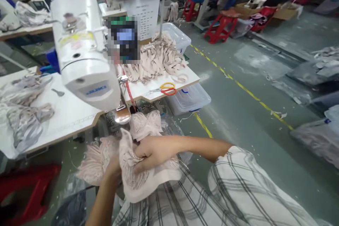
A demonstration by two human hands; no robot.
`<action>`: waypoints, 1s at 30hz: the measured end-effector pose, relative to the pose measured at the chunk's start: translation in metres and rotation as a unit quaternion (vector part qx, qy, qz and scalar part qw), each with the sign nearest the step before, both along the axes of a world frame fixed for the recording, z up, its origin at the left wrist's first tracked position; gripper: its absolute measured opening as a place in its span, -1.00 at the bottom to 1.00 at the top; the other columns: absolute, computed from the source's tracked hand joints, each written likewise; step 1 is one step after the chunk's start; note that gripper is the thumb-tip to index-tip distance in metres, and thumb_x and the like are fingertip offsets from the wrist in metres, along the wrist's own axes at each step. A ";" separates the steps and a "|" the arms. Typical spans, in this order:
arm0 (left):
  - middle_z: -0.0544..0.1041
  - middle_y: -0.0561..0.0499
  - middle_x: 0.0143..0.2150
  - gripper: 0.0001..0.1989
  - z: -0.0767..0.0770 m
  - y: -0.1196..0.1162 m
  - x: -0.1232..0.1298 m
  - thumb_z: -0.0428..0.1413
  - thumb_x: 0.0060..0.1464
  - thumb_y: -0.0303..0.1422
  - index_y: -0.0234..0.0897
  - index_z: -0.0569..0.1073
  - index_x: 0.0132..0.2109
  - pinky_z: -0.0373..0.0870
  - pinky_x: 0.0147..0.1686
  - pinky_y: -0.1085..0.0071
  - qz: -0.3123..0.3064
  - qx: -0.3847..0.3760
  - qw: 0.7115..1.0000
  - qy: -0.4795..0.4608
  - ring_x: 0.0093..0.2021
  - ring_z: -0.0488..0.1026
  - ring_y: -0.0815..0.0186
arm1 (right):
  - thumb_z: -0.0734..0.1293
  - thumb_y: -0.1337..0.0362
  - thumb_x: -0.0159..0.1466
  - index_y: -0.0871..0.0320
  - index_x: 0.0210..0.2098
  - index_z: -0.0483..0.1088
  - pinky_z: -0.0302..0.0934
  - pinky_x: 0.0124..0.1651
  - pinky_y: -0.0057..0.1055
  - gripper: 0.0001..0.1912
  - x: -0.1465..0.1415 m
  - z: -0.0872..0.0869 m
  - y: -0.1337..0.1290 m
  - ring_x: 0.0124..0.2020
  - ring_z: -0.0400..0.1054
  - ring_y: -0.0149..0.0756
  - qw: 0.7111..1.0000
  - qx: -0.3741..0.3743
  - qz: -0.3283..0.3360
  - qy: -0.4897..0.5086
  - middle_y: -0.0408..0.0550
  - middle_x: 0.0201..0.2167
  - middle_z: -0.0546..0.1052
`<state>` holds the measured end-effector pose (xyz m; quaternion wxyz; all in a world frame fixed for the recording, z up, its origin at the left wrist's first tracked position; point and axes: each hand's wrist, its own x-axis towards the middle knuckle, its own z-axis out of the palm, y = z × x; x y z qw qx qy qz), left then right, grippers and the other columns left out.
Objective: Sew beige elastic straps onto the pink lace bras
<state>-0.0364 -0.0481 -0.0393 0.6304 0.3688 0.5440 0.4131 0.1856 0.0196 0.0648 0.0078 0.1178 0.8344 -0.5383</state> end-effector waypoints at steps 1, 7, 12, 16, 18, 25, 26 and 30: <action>0.53 -0.04 -0.39 -0.58 -0.003 0.013 0.014 0.33 -0.11 -0.04 -0.33 0.52 -0.32 0.39 -0.28 0.36 -0.021 -0.011 1.000 -0.014 -0.32 0.46 0.22 | 0.25 -0.04 0.38 0.21 -0.42 0.39 0.00 -0.43 -0.52 -0.55 0.018 0.006 0.008 -0.53 0.13 -0.54 0.999 -0.022 0.022 -0.019 -0.27 -0.59 0.30; 0.39 0.09 -0.42 -0.64 -0.007 0.055 0.072 0.11 0.16 -0.02 -0.25 0.40 -0.32 0.27 -0.34 0.48 -0.034 0.062 0.995 0.070 -0.39 0.32 0.39 | 0.33 0.07 0.32 0.23 -0.21 0.48 0.19 -0.21 -0.43 -0.69 0.065 -0.022 0.147 -0.29 0.37 -0.33 0.898 0.208 -0.337 -0.191 0.00 -0.28 0.56; 0.29 0.10 -0.47 -0.68 0.000 0.061 0.097 0.02 0.27 -0.11 -0.22 0.34 -0.36 0.17 -0.41 0.43 -0.053 0.108 0.978 0.170 -0.44 0.23 0.36 | 0.23 0.25 0.35 0.43 0.09 0.34 0.19 0.05 -0.16 -0.59 0.055 -0.036 0.287 0.08 0.32 0.00 0.762 0.273 -0.556 -0.188 0.41 0.12 0.42; 0.44 0.06 -0.43 -0.76 0.016 0.060 0.089 -0.03 0.31 -0.25 -0.21 0.43 0.00 0.20 -0.44 0.40 -0.046 0.198 0.918 0.341 -0.49 0.32 0.33 | 0.25 0.37 0.28 0.35 -0.22 0.44 0.17 0.12 -0.14 -0.83 0.052 -0.048 0.319 0.08 0.31 -0.03 0.780 0.262 -0.551 -0.142 0.29 -0.05 0.51; 0.50 0.03 -0.44 -0.65 0.029 0.061 0.078 -0.06 0.31 -0.35 -0.20 0.40 0.17 0.23 -0.44 0.39 -0.084 0.302 0.845 0.433 -0.49 0.38 0.32 | 0.26 0.34 0.28 0.30 -0.26 0.40 0.24 0.06 -0.17 -0.87 0.054 -0.056 0.310 0.03 0.34 -0.10 0.801 0.183 -0.569 -0.027 0.19 -0.13 0.52; 0.53 0.03 -0.55 -0.63 0.060 0.065 0.034 -0.06 0.32 -0.38 -0.30 0.48 0.17 0.14 -0.57 0.44 -0.012 0.303 0.744 0.596 -0.60 0.38 0.37 | 0.50 0.02 0.11 0.12 -0.30 0.37 0.28 -0.50 -0.57 -0.63 0.025 -0.065 0.178 -0.57 0.33 -0.51 0.847 -0.276 -0.417 0.182 -0.22 -0.53 0.47; 0.57 -0.01 -0.48 -0.63 0.061 0.064 0.030 -0.06 0.32 -0.37 -0.29 0.49 0.17 0.21 -0.52 0.45 -0.008 0.280 0.753 0.596 -0.54 0.45 0.34 | 0.50 0.02 0.10 0.12 -0.29 0.38 0.27 -0.51 -0.57 -0.62 0.016 -0.064 0.159 -0.58 0.35 -0.51 0.846 -0.313 -0.391 0.183 -0.23 -0.55 0.48; 0.64 -0.05 -0.33 -0.61 0.059 0.063 0.016 -0.07 0.34 -0.30 -0.20 0.46 0.21 0.41 -0.35 0.44 -0.024 0.230 0.826 0.514 -0.39 0.54 0.29 | 0.43 0.02 0.21 0.12 -0.30 0.40 0.31 -0.49 -0.50 -0.70 -0.017 -0.062 0.123 -0.56 0.40 -0.42 0.879 -0.268 -0.365 0.148 -0.20 -0.59 0.50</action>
